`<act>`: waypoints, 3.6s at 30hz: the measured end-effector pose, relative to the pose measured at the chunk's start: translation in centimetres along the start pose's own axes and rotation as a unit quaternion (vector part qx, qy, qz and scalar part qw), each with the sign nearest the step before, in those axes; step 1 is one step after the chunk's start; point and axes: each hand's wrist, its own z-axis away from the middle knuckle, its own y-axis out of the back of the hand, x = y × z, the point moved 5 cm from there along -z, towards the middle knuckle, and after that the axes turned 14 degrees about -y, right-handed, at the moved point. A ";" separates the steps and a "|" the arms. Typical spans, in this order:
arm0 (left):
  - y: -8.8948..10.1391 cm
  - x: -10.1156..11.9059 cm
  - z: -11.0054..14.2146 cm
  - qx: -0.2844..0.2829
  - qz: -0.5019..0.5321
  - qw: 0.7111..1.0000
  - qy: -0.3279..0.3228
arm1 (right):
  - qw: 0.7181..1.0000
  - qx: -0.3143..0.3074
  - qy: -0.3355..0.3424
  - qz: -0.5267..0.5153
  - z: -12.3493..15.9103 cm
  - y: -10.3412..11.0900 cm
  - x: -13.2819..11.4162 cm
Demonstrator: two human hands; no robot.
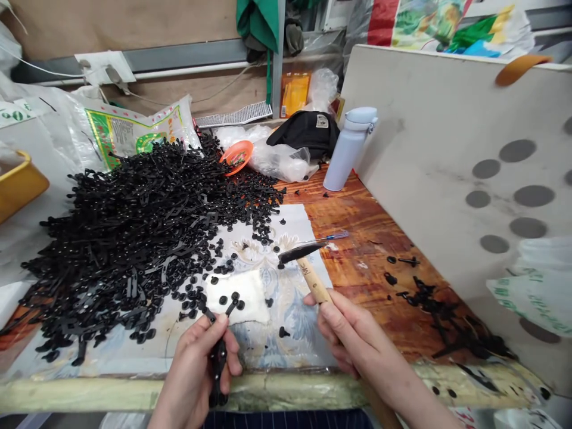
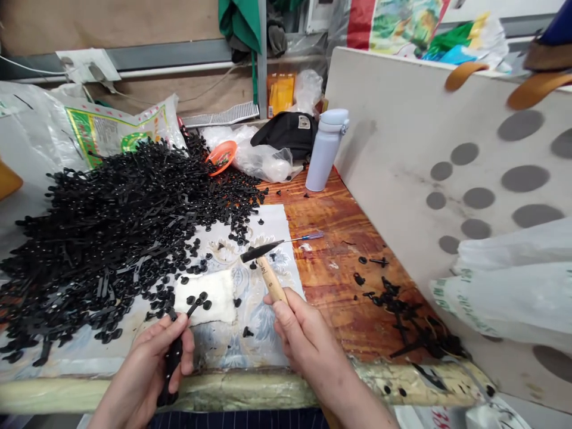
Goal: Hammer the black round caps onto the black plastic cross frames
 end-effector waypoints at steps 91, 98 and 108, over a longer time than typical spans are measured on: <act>1.0 2.0 -1.4 -0.158 -0.271 0.949 0.012 | 0.883 0.019 0.129 0.452 -1.1 -1.4 -1.2; 1.3 2.0 -2.2 -0.203 -0.301 0.932 0.029 | 0.873 0.038 0.126 0.469 -1.7 -2.3 -0.6; 0.4 3.2 -3.3 -0.209 -0.309 0.928 0.016 | 0.881 0.026 0.149 0.449 -1.8 -2.1 -1.3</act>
